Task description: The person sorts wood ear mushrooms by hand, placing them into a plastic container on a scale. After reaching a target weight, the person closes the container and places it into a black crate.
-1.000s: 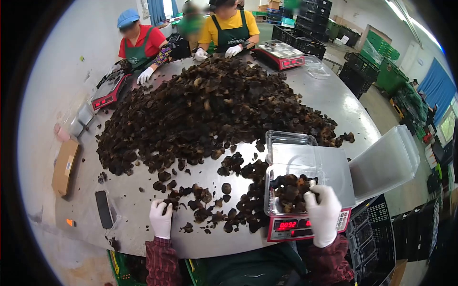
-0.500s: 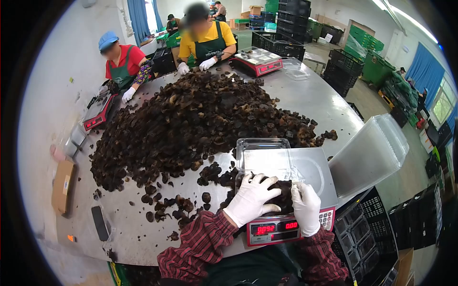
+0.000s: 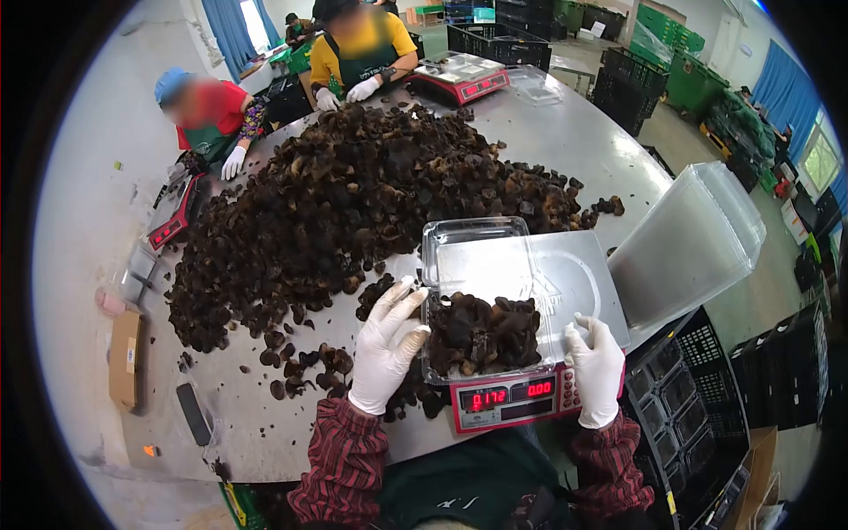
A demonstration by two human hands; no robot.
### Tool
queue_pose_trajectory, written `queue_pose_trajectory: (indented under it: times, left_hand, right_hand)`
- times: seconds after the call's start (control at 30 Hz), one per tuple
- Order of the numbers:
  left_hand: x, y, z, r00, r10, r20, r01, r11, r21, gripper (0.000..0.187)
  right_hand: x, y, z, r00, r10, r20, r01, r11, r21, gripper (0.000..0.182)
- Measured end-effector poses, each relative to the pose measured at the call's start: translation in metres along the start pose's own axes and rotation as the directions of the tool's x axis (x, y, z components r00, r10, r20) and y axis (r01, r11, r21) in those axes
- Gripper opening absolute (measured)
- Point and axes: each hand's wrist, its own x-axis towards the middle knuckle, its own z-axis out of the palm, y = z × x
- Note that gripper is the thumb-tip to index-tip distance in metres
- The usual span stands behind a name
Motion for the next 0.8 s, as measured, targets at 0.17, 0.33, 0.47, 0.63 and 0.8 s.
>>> queue_pose_trajectory:
  times: [0.17, 0.33, 0.47, 0.63, 0.8]
  left_hand:
    - [0.006, 0.012, 0.041, 0.917, 0.169, 0.362, -0.308, 0.876, 0.371, 0.055]
    - [0.017, 0.018, 0.043, 0.864, 0.282, 0.417, -0.404, 0.882, 0.241, 0.044]
    - [0.039, -0.004, 0.024, 0.990, 0.139, 0.011, -0.139, 0.977, 0.160, 0.031]
    - [0.063, -0.079, 0.034, 0.956, -0.288, 0.062, 0.293, 0.949, -0.116, 0.050]
    - [0.036, -0.053, 0.011, 0.998, -0.037, -0.045, 0.008, 0.855, -0.519, 0.036]
  right_hand:
    - [-0.001, -0.010, 0.017, 0.957, 0.063, 0.284, -0.006, 0.981, -0.196, 0.044]
    - [-0.001, -0.010, 0.020, 0.975, 0.044, 0.216, -0.017, 0.992, -0.129, 0.035]
    - [-0.006, -0.003, 0.003, 0.930, 0.213, 0.298, -0.229, 0.973, 0.018, 0.029]
    - [-0.007, -0.010, -0.002, 0.780, 0.336, 0.529, -0.486, 0.857, 0.172, 0.042]
    - [-0.005, -0.011, -0.013, 0.782, 0.271, 0.562, -0.509, 0.798, 0.323, 0.053]
